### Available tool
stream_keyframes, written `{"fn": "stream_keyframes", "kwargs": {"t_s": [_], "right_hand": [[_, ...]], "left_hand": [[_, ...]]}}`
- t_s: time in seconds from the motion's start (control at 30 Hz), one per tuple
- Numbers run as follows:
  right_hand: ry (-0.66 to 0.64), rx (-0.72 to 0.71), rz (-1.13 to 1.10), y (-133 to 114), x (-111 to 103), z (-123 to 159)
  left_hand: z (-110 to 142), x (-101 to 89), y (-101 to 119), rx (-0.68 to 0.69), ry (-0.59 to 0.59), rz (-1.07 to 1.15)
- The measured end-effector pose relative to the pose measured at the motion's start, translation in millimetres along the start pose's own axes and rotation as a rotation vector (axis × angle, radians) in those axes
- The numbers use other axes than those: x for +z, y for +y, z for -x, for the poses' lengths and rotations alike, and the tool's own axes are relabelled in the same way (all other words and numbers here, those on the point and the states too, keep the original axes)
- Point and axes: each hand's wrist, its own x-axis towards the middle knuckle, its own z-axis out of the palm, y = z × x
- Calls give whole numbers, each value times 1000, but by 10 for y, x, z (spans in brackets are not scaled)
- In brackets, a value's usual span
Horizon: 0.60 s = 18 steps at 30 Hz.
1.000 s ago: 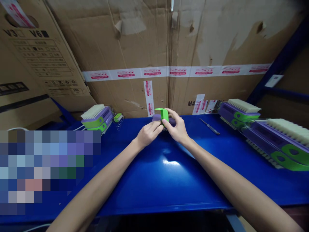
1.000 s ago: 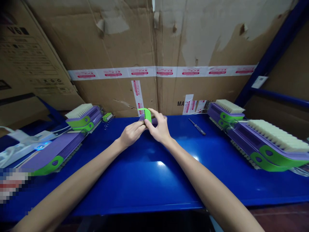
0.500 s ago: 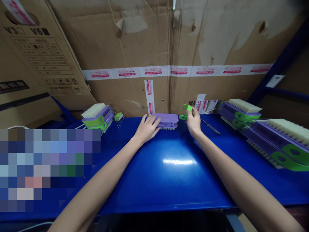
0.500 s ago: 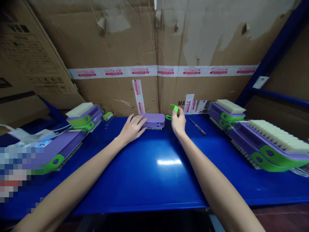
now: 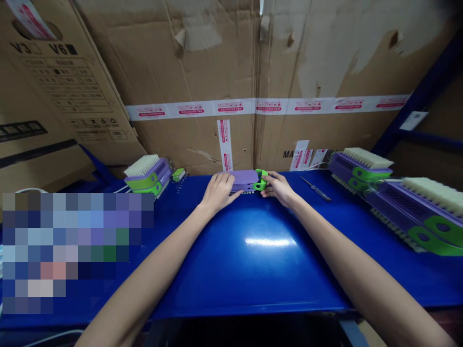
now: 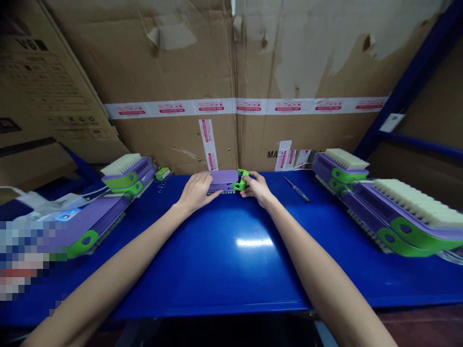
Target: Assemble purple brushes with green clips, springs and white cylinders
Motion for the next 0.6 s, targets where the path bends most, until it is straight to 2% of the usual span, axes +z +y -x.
{"fn": "stream_keyframes", "kwargs": {"t_s": [0.27,0.43,0.6], "right_hand": [[18,-3,103,-26,4,38],[2,-20,152,-12,39,42],[-1,-34,179,9,34,29]], "left_hand": [[-80,-73,-9,-61,-84,36],[-231,-123,0,-73,-106,127],[-370,-59,98,-163,-286,173]]}}
